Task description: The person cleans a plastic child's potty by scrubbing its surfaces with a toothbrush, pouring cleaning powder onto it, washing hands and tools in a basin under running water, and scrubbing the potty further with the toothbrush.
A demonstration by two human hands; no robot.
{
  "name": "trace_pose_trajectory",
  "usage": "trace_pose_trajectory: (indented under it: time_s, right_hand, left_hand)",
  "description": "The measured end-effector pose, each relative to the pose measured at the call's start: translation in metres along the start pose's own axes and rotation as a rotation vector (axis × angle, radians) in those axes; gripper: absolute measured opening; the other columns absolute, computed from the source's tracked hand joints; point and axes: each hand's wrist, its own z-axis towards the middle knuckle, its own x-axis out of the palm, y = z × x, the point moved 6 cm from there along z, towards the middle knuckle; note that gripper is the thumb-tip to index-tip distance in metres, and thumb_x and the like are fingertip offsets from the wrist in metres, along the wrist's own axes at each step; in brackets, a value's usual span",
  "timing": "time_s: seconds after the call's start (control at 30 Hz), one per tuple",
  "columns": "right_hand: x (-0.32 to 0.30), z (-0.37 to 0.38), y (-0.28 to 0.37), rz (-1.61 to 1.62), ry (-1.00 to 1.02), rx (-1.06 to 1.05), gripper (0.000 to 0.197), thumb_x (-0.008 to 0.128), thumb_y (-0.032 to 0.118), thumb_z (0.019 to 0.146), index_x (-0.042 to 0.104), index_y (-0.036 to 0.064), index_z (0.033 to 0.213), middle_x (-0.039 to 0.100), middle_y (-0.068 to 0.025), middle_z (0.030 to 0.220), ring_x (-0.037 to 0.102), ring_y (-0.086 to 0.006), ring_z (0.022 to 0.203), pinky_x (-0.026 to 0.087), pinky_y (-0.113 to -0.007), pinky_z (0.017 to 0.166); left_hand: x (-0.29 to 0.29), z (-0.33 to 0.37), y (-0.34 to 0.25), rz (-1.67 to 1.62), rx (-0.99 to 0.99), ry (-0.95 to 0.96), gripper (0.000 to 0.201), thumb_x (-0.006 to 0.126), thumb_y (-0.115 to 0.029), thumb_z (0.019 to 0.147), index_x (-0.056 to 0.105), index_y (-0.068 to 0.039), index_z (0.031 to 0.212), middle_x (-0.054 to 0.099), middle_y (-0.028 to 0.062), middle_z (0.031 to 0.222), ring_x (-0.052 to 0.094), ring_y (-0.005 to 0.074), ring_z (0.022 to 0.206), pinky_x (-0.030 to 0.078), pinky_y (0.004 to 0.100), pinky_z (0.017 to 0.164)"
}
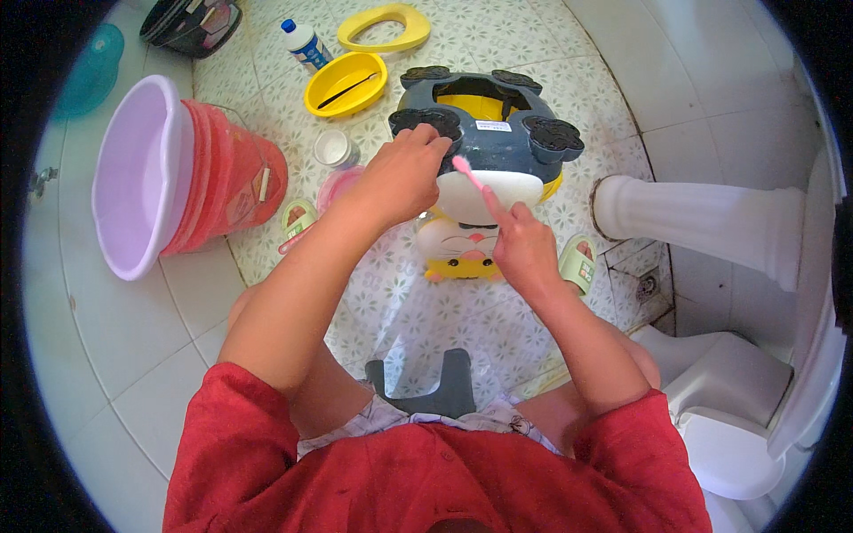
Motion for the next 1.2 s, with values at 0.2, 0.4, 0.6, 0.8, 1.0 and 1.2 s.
trace_pose_trajectory:
  time_s: [0.2, 0.4, 0.6, 0.8, 1.0, 1.2]
  right_hand:
    - [-0.011, 0.009, -0.021, -0.024, -0.071, 0.129, 0.065, 0.054, -0.001, 0.075, 0.043, 0.0187, 0.136, 0.053, -0.0151, 0.09, 0.06, -0.0358, 0.068, 0.05, -0.045, 0.059]
    - [0.003, 0.0, 0.004, 0.025, 0.06, 0.025, 0.065, 0.052, -0.003, 0.076, 0.042, 0.0167, 0.137, 0.053, -0.0134, 0.093, 0.061, -0.0355, 0.071, 0.05, -0.045, 0.061]
    - [-0.012, 0.005, -0.014, 0.017, -0.126, 0.08, 0.061, 0.054, -0.002, 0.074, 0.048, 0.0168, 0.133, 0.052, -0.0126, 0.091, 0.06, -0.0349, 0.068, 0.051, -0.046, 0.06]
    - [0.007, -0.002, 0.001, 0.007, 0.013, -0.005, 0.06, 0.052, -0.002, 0.075, 0.05, 0.0194, 0.131, 0.052, -0.0117, 0.088, 0.059, -0.0341, 0.066, 0.05, -0.044, 0.058]
    - [-0.006, 0.004, -0.013, -0.022, -0.091, 0.068, 0.062, 0.055, -0.002, 0.074, 0.05, 0.0199, 0.131, 0.053, -0.0105, 0.085, 0.06, -0.0314, 0.065, 0.05, -0.042, 0.056]
    - [0.002, -0.001, -0.007, 0.007, -0.094, -0.016, 0.066, 0.055, -0.003, 0.073, 0.045, 0.0193, 0.135, 0.053, -0.0105, 0.085, 0.06, -0.0314, 0.064, 0.05, -0.042, 0.056]
  left_hand:
    - [-0.005, 0.005, -0.006, -0.058, -0.042, 0.035, 0.044, 0.05, 0.008, 0.072, 0.056, 0.002, 0.115, 0.053, 0.0181, 0.118, 0.052, 0.035, 0.109, 0.043, 0.0385, 0.094]
    - [-0.003, 0.005, -0.005, -0.034, 0.037, -0.05, 0.035, 0.052, 0.0, 0.075, 0.06, 0.001, 0.109, 0.056, 0.0158, 0.109, 0.054, 0.0316, 0.099, 0.045, 0.0404, 0.086]
    - [-0.001, 0.009, -0.007, -0.032, 0.001, 0.022, 0.041, 0.052, 0.006, 0.072, 0.057, 0.002, 0.112, 0.054, 0.0182, 0.114, 0.052, 0.0348, 0.105, 0.044, 0.0395, 0.093]
    - [-0.002, 0.008, -0.005, -0.033, 0.022, -0.016, 0.039, 0.052, 0.003, 0.072, 0.059, 0.001, 0.111, 0.056, 0.0161, 0.111, 0.053, 0.0332, 0.102, 0.044, 0.0395, 0.089]
    - [-0.001, 0.009, -0.004, -0.058, -0.005, 0.044, 0.045, 0.052, 0.007, 0.071, 0.056, 0.002, 0.115, 0.054, 0.018, 0.116, 0.051, 0.0355, 0.108, 0.042, 0.0388, 0.095]
    - [-0.003, 0.008, -0.006, -0.043, 0.023, 0.005, 0.041, 0.053, 0.003, 0.072, 0.059, 0.001, 0.113, 0.056, 0.0154, 0.114, 0.053, 0.0318, 0.104, 0.044, 0.0391, 0.091]
